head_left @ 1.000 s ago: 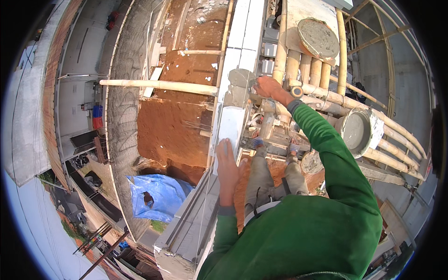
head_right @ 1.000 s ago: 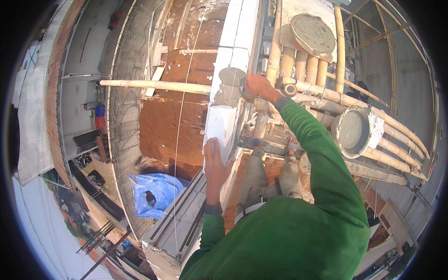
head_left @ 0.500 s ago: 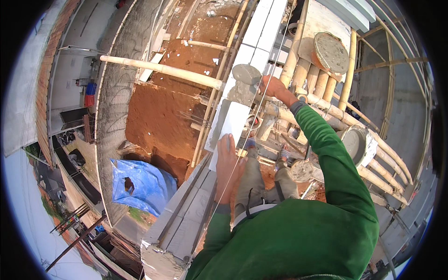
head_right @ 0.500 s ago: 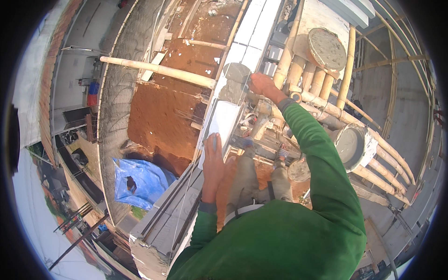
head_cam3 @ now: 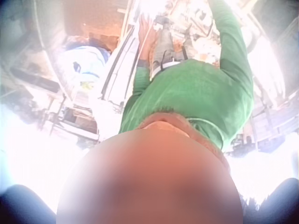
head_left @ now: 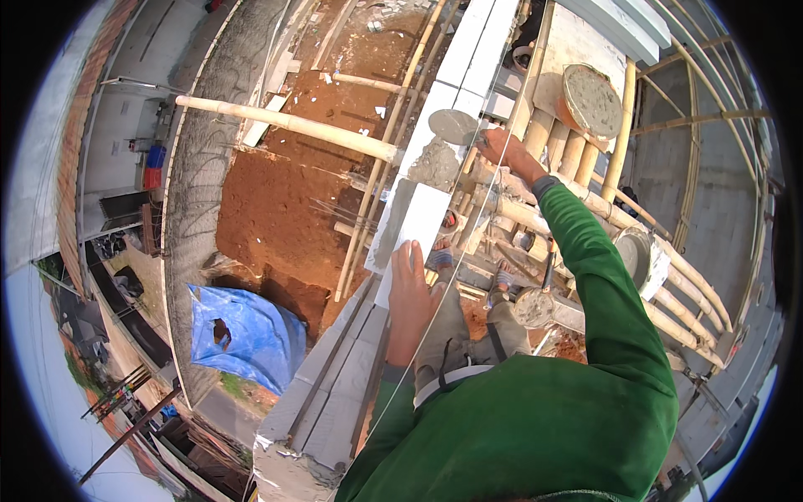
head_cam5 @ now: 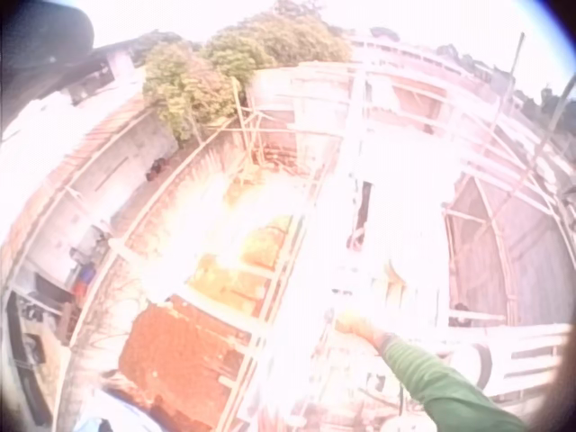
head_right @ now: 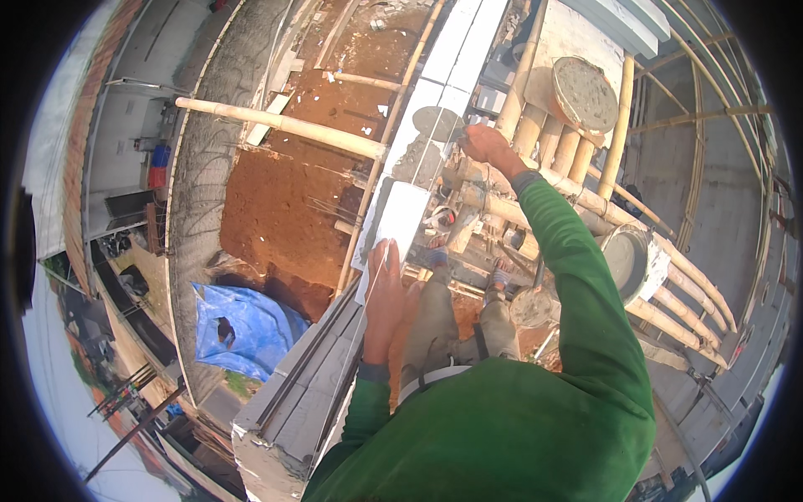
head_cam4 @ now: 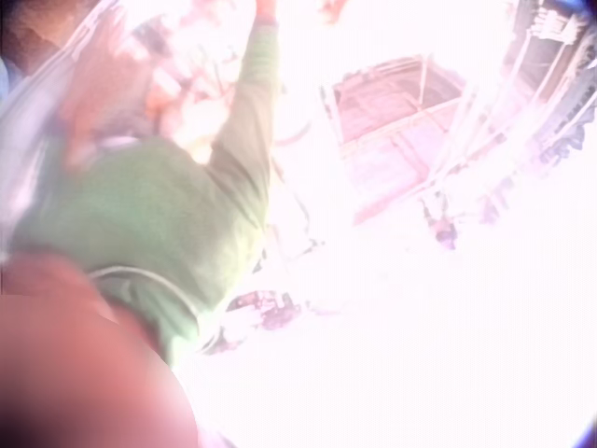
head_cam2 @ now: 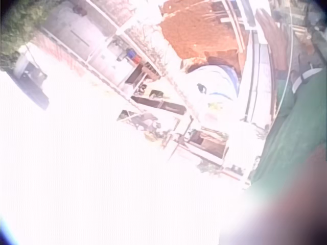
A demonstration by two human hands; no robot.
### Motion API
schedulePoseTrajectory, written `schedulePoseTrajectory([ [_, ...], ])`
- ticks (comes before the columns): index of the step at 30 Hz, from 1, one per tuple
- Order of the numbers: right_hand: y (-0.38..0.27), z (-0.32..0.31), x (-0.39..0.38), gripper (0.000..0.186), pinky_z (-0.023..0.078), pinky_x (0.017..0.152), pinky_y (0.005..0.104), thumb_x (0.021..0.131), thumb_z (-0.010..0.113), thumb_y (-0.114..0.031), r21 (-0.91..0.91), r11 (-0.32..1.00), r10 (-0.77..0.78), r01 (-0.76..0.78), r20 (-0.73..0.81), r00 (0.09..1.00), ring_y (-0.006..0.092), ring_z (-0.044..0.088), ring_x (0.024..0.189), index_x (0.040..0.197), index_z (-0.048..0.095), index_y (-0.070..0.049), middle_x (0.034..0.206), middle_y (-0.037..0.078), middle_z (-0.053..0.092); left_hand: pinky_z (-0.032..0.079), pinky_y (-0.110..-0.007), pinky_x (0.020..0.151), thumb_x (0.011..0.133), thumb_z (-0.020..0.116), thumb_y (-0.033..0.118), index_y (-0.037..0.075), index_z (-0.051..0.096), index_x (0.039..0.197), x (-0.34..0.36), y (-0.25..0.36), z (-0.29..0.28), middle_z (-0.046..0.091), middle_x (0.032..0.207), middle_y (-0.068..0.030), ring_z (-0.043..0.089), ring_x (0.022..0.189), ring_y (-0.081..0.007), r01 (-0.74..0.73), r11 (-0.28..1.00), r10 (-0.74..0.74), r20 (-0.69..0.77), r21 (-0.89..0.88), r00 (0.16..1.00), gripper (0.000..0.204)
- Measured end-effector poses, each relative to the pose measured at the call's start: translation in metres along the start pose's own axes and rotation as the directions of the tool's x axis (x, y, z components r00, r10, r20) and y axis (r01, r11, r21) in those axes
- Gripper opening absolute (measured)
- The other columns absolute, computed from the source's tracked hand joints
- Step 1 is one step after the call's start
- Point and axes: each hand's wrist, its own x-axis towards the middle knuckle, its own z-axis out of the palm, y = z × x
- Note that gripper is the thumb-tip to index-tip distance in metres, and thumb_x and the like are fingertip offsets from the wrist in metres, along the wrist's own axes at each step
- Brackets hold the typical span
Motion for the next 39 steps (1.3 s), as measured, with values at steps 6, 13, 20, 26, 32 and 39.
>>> schedulePoseTrajectory([
  [6,-0.004,0.037,-0.028,0.040,0.057,0.091,0.0521,0.093,0.062,-0.036,-0.015,0.966,-0.257,0.260,0.100,0.961,0.0435,0.070,0.102,0.108,0.070,0.001,0.103,0.024,0.074,0.043,-0.049,0.116,0.075,0.089,0.013,-0.008,0.033,0.157,0.000,0.003,-0.002,0.037,0.156,-0.0279,0.039,0.145,-0.0481,-0.051,0.999,0.052,-0.068,0.015,0.996,0.101],
  [13,0.025,0.061,-0.026,0.046,0.056,0.079,0.0475,0.100,0.066,-0.045,0.152,0.970,-0.199,0.189,0.058,0.978,0.0347,0.069,0.084,0.115,0.074,-0.002,0.088,0.016,0.073,0.041,-0.050,0.121,0.081,0.088,0.018,-0.004,0.032,0.159,-0.001,-0.009,0.003,0.034,0.162,-0.0235,0.034,0.150,-0.0472,-0.049,0.997,0.045,-0.060,-0.065,0.997,0.099],
  [20,0.040,0.054,-0.095,0.032,0.042,0.056,0.0301,0.097,0.076,-0.037,0.507,0.847,0.087,-0.159,0.162,0.983,0.0088,0.052,0.057,0.094,0.074,-0.005,0.066,-0.001,0.059,0.039,-0.048,0.123,0.079,0.089,0.020,-0.003,0.032,0.161,-0.004,-0.011,0.016,0.035,0.163,-0.0230,0.033,0.151,-0.0476,0.000,1.000,0.000,-0.110,-0.002,0.994,0.102],
  [26,0.027,0.035,-0.255,0.017,0.035,0.042,0.0271,0.100,0.071,-0.023,0.896,0.289,0.417,-0.338,0.200,0.887,0.0072,0.044,0.045,0.094,0.065,-0.008,0.065,-0.003,0.055,0.031,-0.049,0.127,0.080,0.087,0.026,-0.003,0.030,0.162,-0.004,-0.016,0.021,0.034,0.164,-0.0252,0.031,0.153,-0.0462,-0.008,1.000,0.010,-0.071,0.027,0.997,0.104],
  [32,0.040,0.020,-0.449,0.021,0.048,0.062,0.0382,0.097,0.062,-0.019,0.758,0.579,0.681,-0.301,-0.247,0.690,0.0257,0.058,0.062,0.103,0.066,0.000,0.074,0.011,0.063,0.039,-0.052,0.123,0.082,0.088,0.028,0.003,0.026,0.166,0.000,-0.014,0.023,0.027,0.168,-0.0221,0.025,0.156,-0.0457,-0.040,0.991,0.041,-0.001,0.128,0.999,0.108],
  [39,0.098,0.069,-0.534,0.035,0.055,0.081,0.0590,0.098,0.062,-0.029,0.474,0.435,0.897,-0.765,-0.306,0.319,0.0523,0.070,0.092,0.119,0.060,-0.001,0.097,0.032,0.072,0.036,-0.052,0.124,0.080,0.090,0.030,0.001,0.030,0.164,0.001,-0.024,0.032,0.028,0.167,-0.0222,0.028,0.154,-0.0456,-0.104,0.965,0.112,-0.018,0.240,0.994,0.107],
])
